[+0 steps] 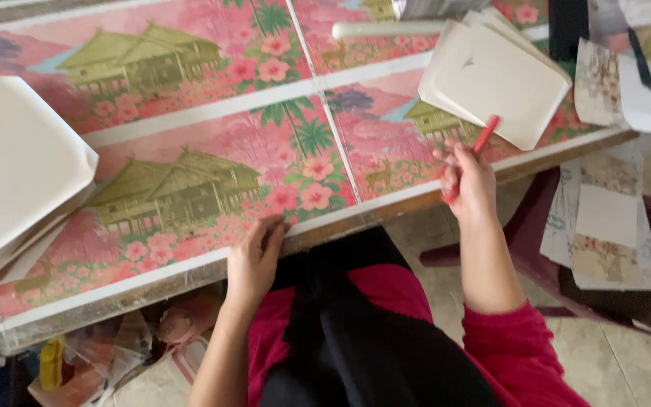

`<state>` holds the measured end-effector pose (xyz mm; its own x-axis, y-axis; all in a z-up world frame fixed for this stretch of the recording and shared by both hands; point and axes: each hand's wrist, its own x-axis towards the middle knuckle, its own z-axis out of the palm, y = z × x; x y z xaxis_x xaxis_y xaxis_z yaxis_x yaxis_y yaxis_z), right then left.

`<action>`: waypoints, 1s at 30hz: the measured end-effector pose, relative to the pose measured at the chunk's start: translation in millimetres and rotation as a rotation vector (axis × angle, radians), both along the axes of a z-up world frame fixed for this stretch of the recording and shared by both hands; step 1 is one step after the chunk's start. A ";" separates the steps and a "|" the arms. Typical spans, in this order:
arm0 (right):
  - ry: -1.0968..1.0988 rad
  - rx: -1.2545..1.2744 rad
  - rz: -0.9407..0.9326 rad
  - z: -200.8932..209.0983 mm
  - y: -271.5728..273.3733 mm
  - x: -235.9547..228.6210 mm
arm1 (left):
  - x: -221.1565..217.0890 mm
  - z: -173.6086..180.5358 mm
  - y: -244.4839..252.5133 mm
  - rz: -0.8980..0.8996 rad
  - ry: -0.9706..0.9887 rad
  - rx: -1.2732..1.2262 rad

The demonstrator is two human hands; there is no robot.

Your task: The person assembles books by placing a brown cover sheet into a white frame and smoothing it with a red tool. They repeat this process for multiple books, stacking the finished items on the table.

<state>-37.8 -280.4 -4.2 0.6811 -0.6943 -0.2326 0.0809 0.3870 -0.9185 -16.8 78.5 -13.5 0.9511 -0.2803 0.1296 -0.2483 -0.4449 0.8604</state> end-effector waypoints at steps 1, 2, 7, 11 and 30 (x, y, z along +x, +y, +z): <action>0.087 -0.090 0.098 5.0 6.6 -2.9 | -2.8 -0.9 1.1 0.012 -0.023 0.030; 0.080 -0.095 0.109 7.7 -3.4 3.4 | 1.1 -1.8 0.8 0.023 -0.030 0.025; 0.116 -0.005 0.046 -15.6 -61.4 23.1 | 2.2 -13.6 5.5 -0.008 -0.079 0.034; 0.303 -0.027 0.102 -21.8 -97.1 37.2 | 7.3 8.5 10.8 -0.065 0.039 0.041; 0.056 -0.532 0.000 -58.8 -70.8 -21.6 | 72.8 36.6 175.4 0.379 -0.920 1.067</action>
